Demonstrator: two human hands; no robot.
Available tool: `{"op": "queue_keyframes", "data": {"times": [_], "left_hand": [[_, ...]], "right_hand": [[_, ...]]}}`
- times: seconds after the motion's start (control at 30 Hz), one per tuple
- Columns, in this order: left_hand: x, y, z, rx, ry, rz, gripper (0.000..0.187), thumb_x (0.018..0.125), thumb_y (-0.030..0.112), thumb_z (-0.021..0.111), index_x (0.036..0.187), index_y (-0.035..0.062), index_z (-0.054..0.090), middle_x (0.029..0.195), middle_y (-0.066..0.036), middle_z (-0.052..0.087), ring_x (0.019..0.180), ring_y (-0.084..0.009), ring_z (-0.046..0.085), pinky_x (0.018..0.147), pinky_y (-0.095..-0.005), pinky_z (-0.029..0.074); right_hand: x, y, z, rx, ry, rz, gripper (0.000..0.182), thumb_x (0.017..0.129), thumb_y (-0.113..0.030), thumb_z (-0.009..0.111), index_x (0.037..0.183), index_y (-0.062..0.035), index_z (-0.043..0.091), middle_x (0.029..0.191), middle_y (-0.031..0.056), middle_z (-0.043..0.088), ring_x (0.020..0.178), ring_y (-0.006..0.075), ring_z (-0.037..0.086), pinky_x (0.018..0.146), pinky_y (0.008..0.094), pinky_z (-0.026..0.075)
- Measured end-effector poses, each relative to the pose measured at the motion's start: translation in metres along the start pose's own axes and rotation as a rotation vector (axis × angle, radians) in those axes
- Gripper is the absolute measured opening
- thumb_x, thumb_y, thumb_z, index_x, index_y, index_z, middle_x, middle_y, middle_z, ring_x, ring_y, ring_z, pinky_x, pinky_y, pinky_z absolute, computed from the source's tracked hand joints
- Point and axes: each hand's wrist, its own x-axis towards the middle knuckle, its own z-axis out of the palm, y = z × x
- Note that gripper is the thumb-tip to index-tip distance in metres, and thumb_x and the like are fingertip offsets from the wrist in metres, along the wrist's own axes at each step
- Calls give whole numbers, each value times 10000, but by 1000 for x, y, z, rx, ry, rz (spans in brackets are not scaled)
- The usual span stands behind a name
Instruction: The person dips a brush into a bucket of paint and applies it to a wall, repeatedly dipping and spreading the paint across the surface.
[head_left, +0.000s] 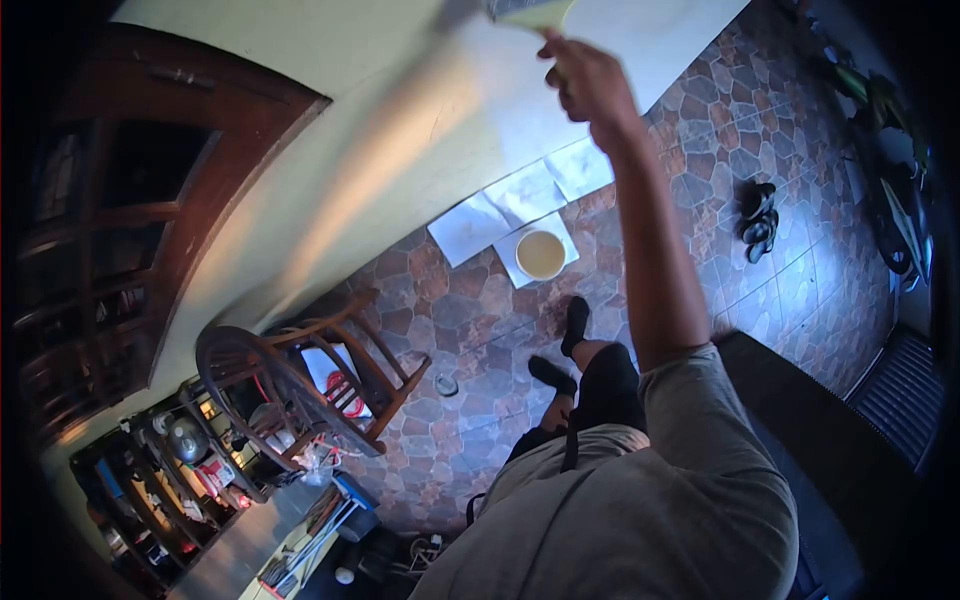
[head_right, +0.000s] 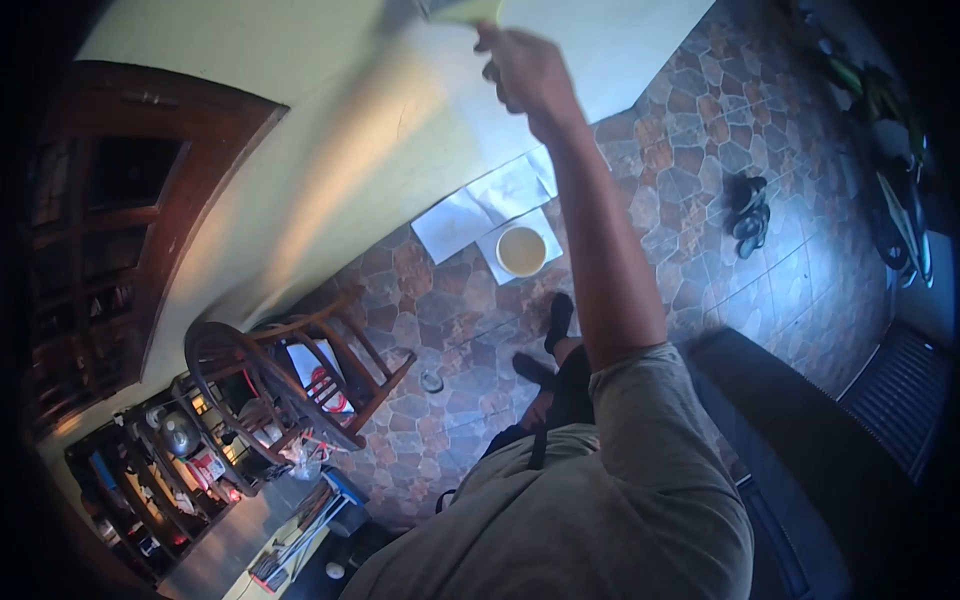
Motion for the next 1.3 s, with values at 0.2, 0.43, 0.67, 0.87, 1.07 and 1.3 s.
{"op": "queue_keyframes", "data": {"times": [0.2,0.43,0.67,0.87,1.07,1.3], "left_hand": [[37,-5,0,24,180,0,717,1035,501,348,1605,102,176,1672,-220,89,1547,-388,63,1215,-641,63],[69,21,21,-33,292,42,667,1037,424,431,1609,168,201,1674,-183,146,1549,-351,121,1224,-617,101],[90,4,41,-19,240,40,651,1039,358,502,1612,225,223,1676,-152,194,1550,-319,170,1232,-596,133],[91,-15,58,278,158,-40,638,1036,331,486,1606,185,238,1660,-145,235,1528,-329,231,1246,-535,145],[84,-18,49,342,80,-21,639,1032,316,489,1609,204,238,1676,-127,202,1542,-318,198,1259,-533,123],[89,-27,66,447,284,30,646,1019,307,517,1604,210,258,1692,-52,171,1554,-295,164,1253,-570,106]], "right_hand": [[22,109,-11,-46,10,282,471,998,-459,605,985,8,666,640,26,531,443,90,430,384,273,312],[-7,36,-14,-65,-89,321,434,1038,-399,549,943,20,612,646,16,507,442,85,399,387,265,303],[-42,-161,13,-47,-124,95,448,1024,-399,568,957,37,643,670,19,531,505,88,430,448,280,340],[2,-88,22,-167,-12,-46,523,1045,-457,518,901,31,636,643,71,565,588,135,530,556,330,439],[3,24,8,-160,-90,227,494,1044,-493,516,887,-26,563,590,4,468,432,84,420,386,283,329],[-19,-98,-4,-61,-256,362,430,1059,-396,512,991,28,551,633,24,499,424,94,420,377,270,323]]}}
